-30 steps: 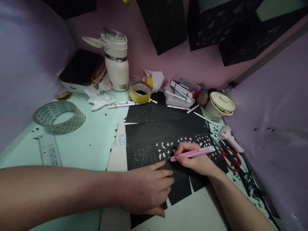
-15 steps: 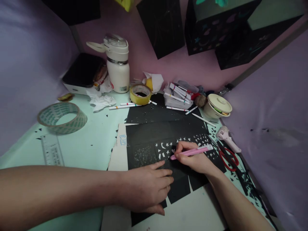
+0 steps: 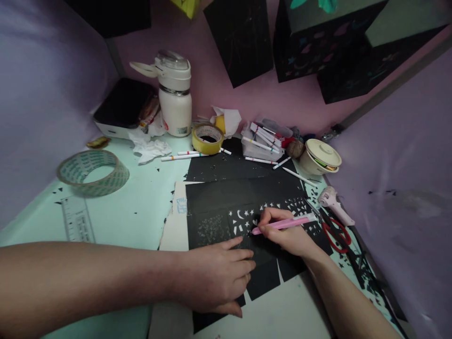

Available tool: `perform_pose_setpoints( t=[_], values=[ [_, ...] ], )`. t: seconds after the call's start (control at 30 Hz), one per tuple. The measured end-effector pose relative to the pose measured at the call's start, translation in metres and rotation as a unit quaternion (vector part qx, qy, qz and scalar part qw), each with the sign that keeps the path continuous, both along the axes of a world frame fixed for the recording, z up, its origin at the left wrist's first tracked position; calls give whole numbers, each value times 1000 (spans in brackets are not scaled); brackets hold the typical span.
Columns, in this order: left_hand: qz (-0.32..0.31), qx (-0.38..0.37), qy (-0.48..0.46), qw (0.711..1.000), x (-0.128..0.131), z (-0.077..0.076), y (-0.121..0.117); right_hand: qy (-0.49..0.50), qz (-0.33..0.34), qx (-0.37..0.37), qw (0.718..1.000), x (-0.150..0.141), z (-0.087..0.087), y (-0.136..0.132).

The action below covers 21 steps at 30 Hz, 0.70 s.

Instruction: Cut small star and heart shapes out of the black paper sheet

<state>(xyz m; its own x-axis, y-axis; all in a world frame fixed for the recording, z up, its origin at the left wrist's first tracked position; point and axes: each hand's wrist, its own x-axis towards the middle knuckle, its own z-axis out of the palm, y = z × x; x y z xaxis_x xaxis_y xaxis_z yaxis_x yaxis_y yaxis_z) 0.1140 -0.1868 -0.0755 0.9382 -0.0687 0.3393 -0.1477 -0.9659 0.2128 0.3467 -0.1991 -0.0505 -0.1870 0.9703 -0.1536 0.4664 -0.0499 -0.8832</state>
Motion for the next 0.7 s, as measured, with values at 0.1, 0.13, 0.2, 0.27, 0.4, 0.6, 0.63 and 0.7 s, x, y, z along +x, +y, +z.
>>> perform_pose_setpoints(
  t=[0.1, 0.13, 0.2, 0.27, 0.4, 0.6, 0.63, 0.7],
  values=[
    [4, 1, -8, 1000, 0, 0, 0, 2, 6, -8, 1000, 0, 1, -1],
    [5, 0, -11, 1000, 0, 1, 0, -1, 9, -11, 1000, 0, 1, -1],
    [6, -4, -14, 1000, 0, 2, 0, -6, 13, -17, 1000, 0, 1, -2],
    [5, -6, -14, 1000, 0, 3, 0, -8, 15, -20, 1000, 0, 1, -2],
    [3, -7, -10, 1000, 0, 3, 0, -12, 19, -24, 999, -1, 2, -2],
    [1, -7, 1, 1000, 0, 4, 0, -2, 17, -23, 1000, -2, 1, -2],
    [2, -7, -1, 1000, 0, 4, 0, 3, 16, -20, 1000, -2, 1, -2],
    [2, -7, -5, 1000, 0, 4, 0, 11, 16, -12, 1000, -2, 0, -1]
  ],
)
